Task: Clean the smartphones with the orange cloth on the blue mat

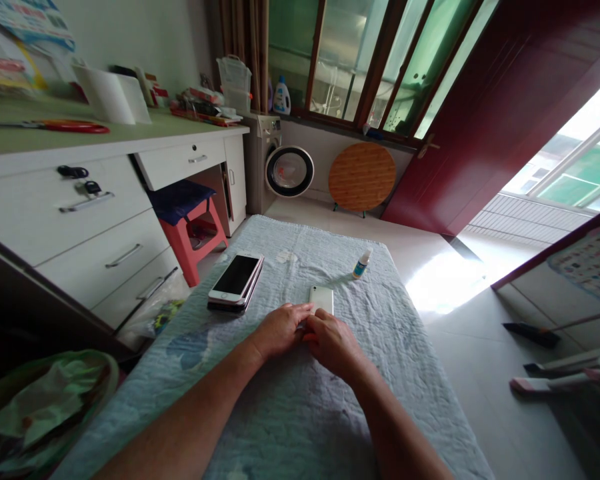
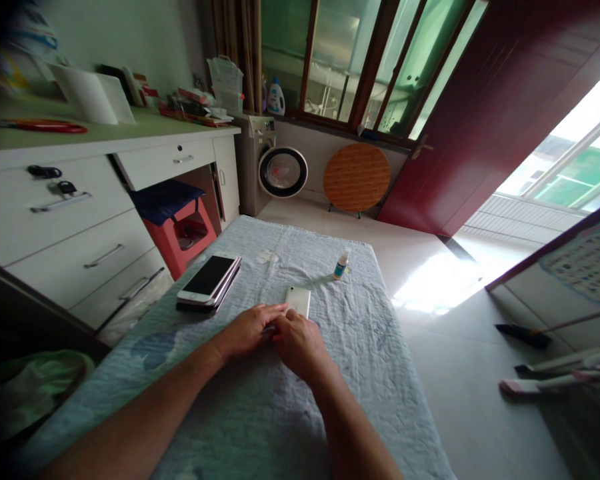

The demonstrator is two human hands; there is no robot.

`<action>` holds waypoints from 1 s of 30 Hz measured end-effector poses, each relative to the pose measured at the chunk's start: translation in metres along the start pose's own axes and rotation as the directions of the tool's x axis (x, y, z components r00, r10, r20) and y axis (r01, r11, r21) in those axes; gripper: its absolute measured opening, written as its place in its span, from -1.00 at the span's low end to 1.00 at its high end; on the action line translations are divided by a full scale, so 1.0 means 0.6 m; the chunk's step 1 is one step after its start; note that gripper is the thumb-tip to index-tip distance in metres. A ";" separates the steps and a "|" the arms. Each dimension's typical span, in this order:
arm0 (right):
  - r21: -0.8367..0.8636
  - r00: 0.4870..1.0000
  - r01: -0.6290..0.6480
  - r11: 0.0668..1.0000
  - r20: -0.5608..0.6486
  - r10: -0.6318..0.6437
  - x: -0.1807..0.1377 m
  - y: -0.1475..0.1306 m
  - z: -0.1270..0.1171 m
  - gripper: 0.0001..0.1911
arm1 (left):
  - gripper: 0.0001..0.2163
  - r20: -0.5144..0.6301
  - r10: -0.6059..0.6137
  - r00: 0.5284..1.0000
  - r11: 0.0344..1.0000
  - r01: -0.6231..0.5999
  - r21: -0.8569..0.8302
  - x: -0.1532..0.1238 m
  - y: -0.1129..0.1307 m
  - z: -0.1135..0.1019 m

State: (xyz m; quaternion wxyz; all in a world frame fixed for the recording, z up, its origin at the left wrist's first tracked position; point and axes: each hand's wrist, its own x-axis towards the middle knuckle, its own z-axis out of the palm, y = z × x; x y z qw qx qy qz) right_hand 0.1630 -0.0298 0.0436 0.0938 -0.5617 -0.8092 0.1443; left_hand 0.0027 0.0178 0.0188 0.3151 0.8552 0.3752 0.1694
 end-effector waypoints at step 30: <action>0.283 0.918 -0.230 0.931 -0.254 0.304 -0.007 0.095 -0.023 -0.83 | -0.44 -0.052 -0.029 0.998 0.996 0.034 0.087 -0.004 0.004 0.008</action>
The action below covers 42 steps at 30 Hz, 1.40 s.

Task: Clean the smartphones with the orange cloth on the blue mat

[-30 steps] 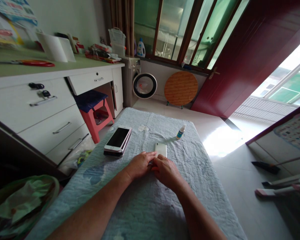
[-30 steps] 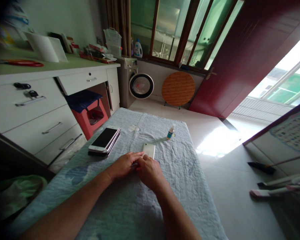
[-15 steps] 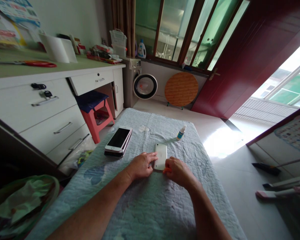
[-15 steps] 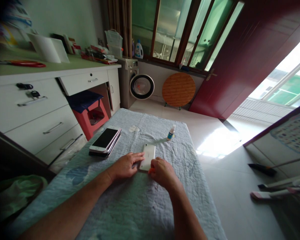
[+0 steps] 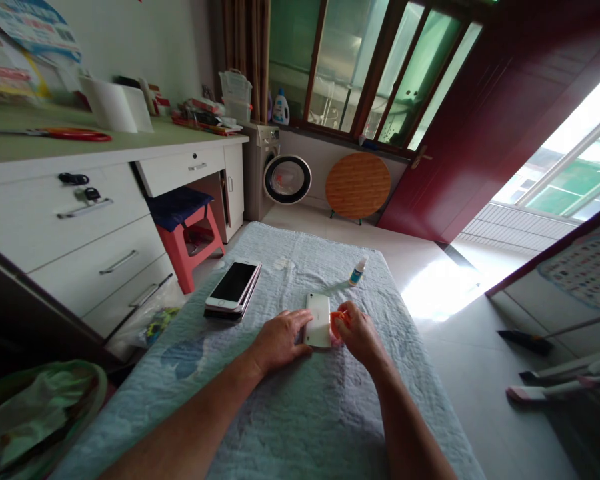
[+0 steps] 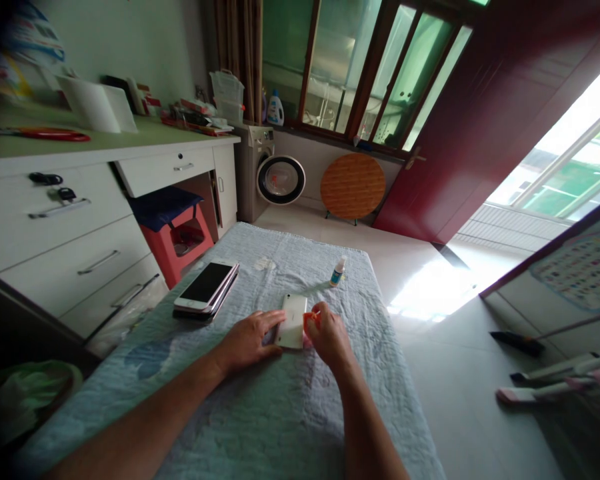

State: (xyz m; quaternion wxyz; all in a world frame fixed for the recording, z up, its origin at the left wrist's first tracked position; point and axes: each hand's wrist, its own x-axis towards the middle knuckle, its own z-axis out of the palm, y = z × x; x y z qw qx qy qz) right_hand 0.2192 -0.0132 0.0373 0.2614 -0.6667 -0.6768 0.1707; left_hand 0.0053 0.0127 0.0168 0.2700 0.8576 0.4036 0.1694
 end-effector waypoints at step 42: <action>-0.218 0.987 0.055 0.975 -0.133 -0.085 -0.010 -0.027 0.007 -0.76 | -0.59 -0.015 -0.397 0.918 0.594 0.244 -0.766 0.013 -0.009 0.006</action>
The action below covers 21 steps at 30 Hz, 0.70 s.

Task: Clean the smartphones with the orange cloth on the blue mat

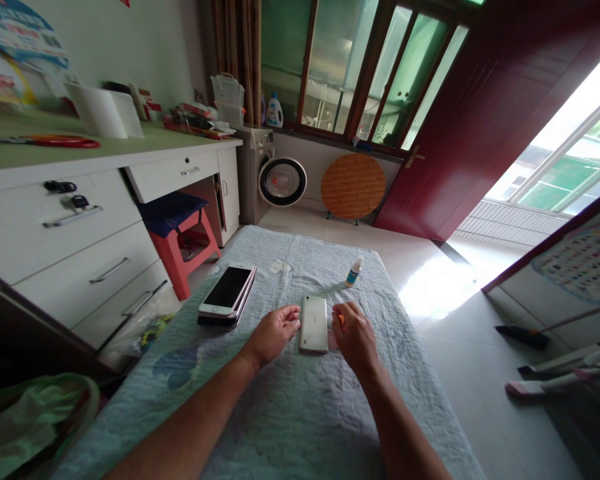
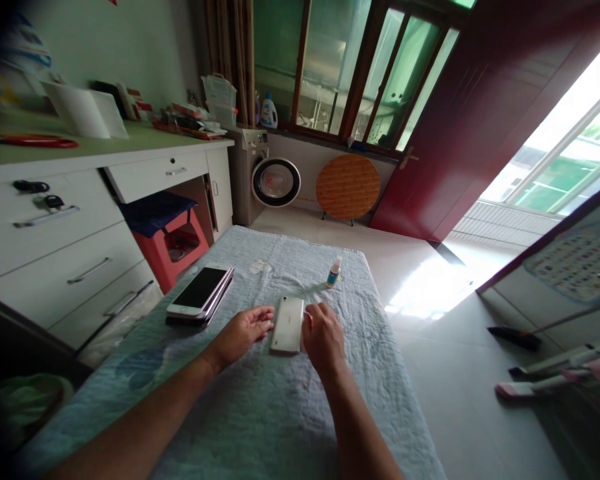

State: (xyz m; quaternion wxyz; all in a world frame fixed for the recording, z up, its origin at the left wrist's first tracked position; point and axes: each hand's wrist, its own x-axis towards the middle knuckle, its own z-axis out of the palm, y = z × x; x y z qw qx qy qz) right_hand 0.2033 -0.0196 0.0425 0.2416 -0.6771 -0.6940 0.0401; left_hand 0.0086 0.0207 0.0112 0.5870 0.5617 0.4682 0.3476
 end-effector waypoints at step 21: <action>0.014 0.982 -0.057 0.998 0.184 0.053 -0.024 -0.050 0.027 -0.71 | -0.73 0.161 -0.143 0.977 0.885 0.199 -0.422 -0.014 0.028 0.001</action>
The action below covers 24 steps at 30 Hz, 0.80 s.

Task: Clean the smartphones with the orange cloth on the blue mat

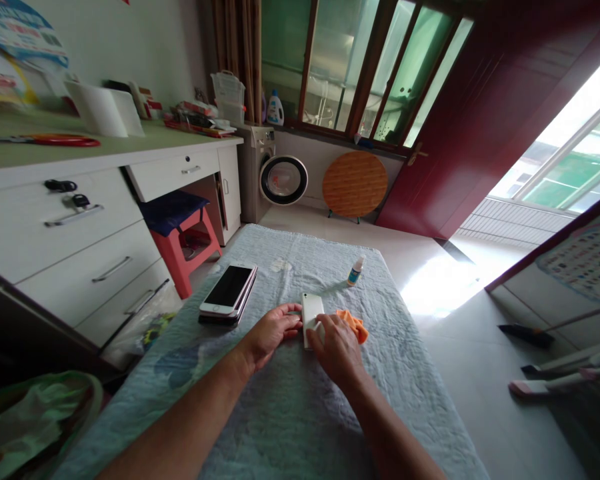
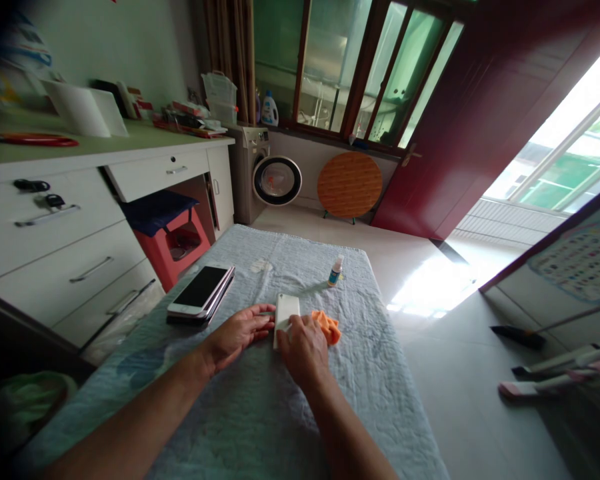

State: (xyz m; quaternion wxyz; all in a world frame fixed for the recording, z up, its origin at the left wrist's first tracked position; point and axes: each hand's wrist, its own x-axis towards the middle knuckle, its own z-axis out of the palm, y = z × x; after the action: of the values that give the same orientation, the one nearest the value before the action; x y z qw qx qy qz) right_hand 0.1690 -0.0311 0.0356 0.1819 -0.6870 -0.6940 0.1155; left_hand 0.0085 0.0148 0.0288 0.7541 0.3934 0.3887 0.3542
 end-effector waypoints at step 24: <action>0.306 0.989 -0.039 0.951 -0.125 0.080 0.014 0.015 -0.015 -0.73 | -0.67 -0.201 0.159 0.967 0.979 -0.129 0.158 0.011 -0.013 -0.002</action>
State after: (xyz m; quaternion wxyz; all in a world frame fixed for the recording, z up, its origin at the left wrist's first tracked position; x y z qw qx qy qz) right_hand 0.1809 -0.0232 0.0412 0.3282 -0.6779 -0.6331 0.1789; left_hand 0.0123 0.0174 0.0193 0.6502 0.4338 0.4618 0.4193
